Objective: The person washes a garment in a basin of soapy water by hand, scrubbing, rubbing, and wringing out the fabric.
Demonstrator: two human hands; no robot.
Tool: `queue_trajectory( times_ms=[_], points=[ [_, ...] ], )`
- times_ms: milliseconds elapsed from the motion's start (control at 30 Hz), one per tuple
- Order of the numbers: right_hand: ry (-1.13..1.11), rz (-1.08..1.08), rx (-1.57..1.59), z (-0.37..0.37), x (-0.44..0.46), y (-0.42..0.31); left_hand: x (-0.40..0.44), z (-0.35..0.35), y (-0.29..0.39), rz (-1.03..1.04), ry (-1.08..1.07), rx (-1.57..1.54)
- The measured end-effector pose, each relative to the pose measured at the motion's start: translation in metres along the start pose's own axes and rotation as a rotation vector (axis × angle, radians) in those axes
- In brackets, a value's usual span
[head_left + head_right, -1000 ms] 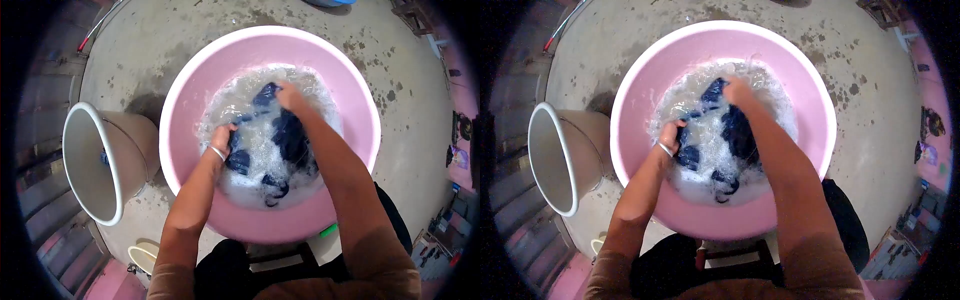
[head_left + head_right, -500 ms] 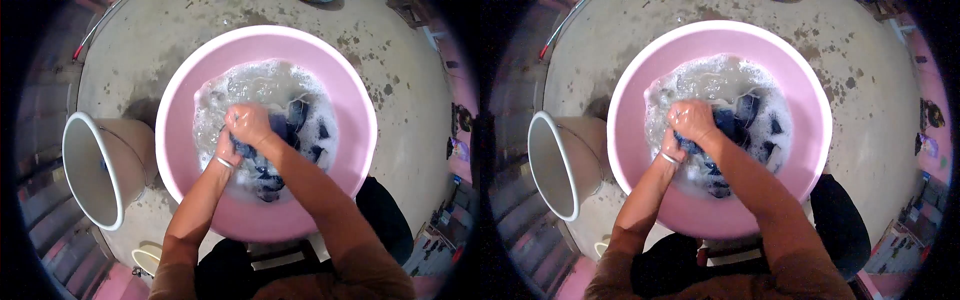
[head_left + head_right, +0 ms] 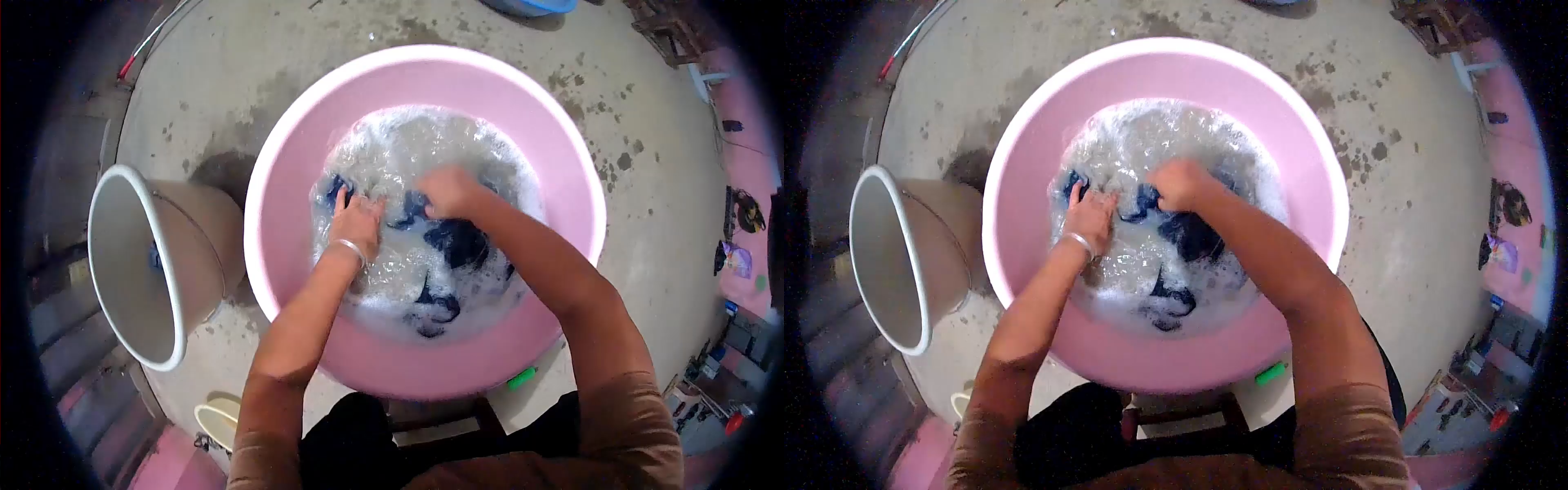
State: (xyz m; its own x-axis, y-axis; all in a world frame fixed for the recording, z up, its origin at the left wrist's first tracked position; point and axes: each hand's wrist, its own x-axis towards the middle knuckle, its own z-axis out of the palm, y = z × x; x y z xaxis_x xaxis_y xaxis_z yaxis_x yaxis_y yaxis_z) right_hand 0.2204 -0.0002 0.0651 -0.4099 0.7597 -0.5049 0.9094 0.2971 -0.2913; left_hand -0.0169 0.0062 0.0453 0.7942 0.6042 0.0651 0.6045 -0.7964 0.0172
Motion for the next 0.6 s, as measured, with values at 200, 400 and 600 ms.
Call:
queue_trajectory(
  times_ms=[200, 400, 600],
  points=[
    [0.561, 0.517, 0.765, 0.008, 0.008, 0.03, 0.025, -0.016, -0.017, -0.845, -0.291, -0.63],
    [0.545, -0.018, 1.049, -0.02, 0.008, -0.087, 0.041, -0.033, -0.013, -1.305, -0.056, -2.281],
    [0.93, 0.127, 0.612, -0.014, -0.001, -0.159, 0.016, -0.004, -0.005, -1.059, -0.048, -2.533]
  ],
)
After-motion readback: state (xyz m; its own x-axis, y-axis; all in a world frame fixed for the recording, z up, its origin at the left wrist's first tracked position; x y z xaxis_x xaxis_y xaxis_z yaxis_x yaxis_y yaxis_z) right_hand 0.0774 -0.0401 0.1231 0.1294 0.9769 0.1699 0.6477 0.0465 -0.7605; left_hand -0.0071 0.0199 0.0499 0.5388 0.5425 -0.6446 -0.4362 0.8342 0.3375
